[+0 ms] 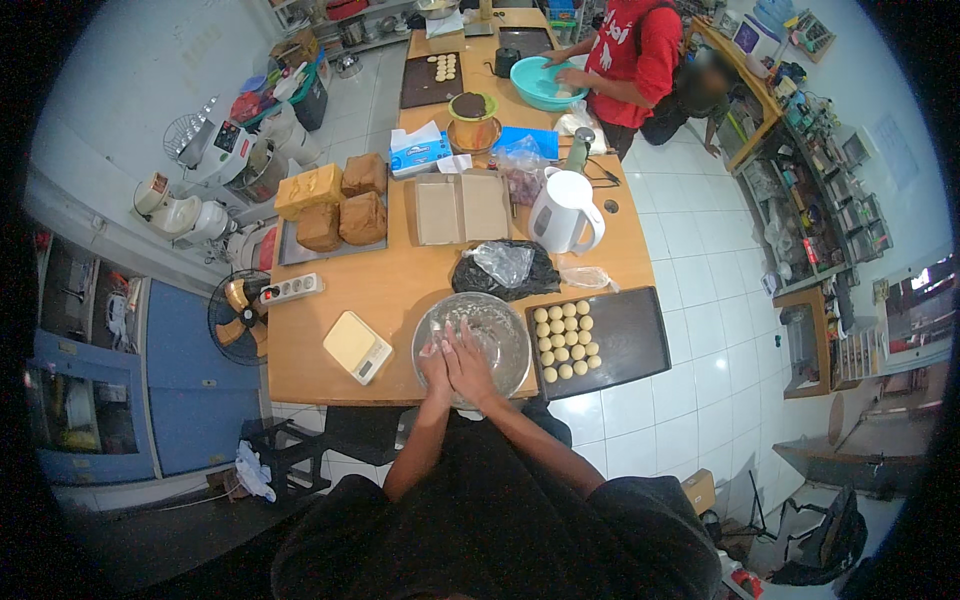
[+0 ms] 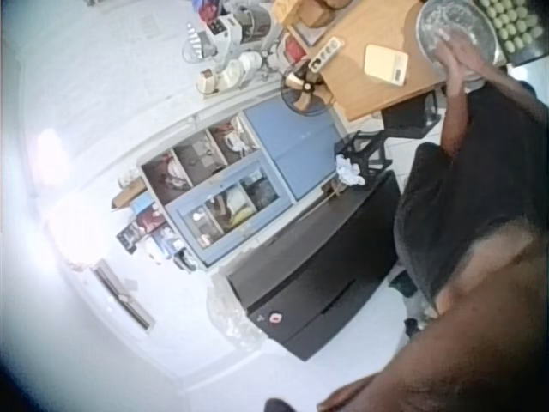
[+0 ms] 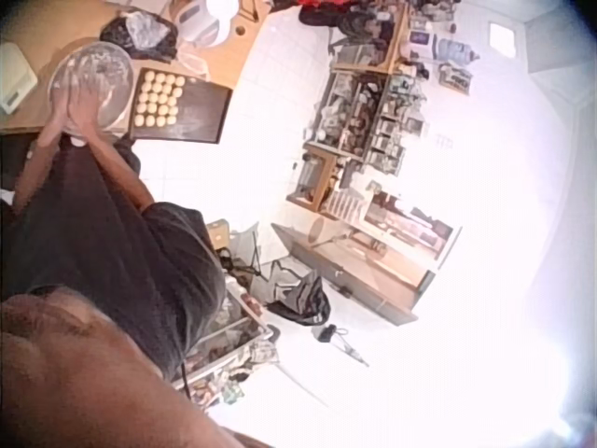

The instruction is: The person kneads dough in a metal bowl, weighs portions on a digital scale, and shapes dough balls by hand.

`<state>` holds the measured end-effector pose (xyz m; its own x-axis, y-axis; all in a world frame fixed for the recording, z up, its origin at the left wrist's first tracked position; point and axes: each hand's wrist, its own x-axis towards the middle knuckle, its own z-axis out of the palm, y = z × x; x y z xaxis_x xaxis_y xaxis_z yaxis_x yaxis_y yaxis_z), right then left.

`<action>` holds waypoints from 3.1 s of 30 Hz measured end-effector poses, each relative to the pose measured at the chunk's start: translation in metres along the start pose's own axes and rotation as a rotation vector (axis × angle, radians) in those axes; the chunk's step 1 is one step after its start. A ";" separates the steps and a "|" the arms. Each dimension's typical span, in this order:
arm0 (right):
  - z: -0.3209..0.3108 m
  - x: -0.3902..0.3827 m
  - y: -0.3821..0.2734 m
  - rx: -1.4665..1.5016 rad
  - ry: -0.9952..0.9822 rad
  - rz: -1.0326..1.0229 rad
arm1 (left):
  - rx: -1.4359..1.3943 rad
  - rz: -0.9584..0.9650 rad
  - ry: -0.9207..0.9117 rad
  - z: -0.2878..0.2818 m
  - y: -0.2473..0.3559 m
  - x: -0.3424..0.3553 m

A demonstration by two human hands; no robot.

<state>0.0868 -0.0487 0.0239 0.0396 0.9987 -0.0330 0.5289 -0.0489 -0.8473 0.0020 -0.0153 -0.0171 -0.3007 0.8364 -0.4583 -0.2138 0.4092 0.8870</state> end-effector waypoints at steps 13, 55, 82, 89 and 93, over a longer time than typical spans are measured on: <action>0.005 0.003 0.053 0.375 0.270 0.386 | -0.323 -0.077 -0.379 -0.009 -0.020 0.002; 0.016 0.004 0.088 0.141 0.126 0.316 | -0.339 -0.572 -0.257 -0.027 -0.103 0.011; 0.035 -0.004 0.113 0.853 0.044 0.763 | 1.072 0.776 -0.179 -0.013 -0.047 -0.020; 0.035 -0.007 0.097 0.705 -0.002 0.563 | -0.265 -0.551 -0.463 -0.012 -0.043 -0.025; 0.042 -0.005 0.092 0.109 0.086 0.262 | -0.197 -0.271 -0.379 -0.016 -0.061 -0.015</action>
<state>0.0996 -0.0572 -0.0759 0.2371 0.9470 -0.2168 0.3972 -0.2981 -0.8680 0.0047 -0.0584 -0.0656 0.1408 0.7980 -0.5859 -0.4199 0.5841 0.6947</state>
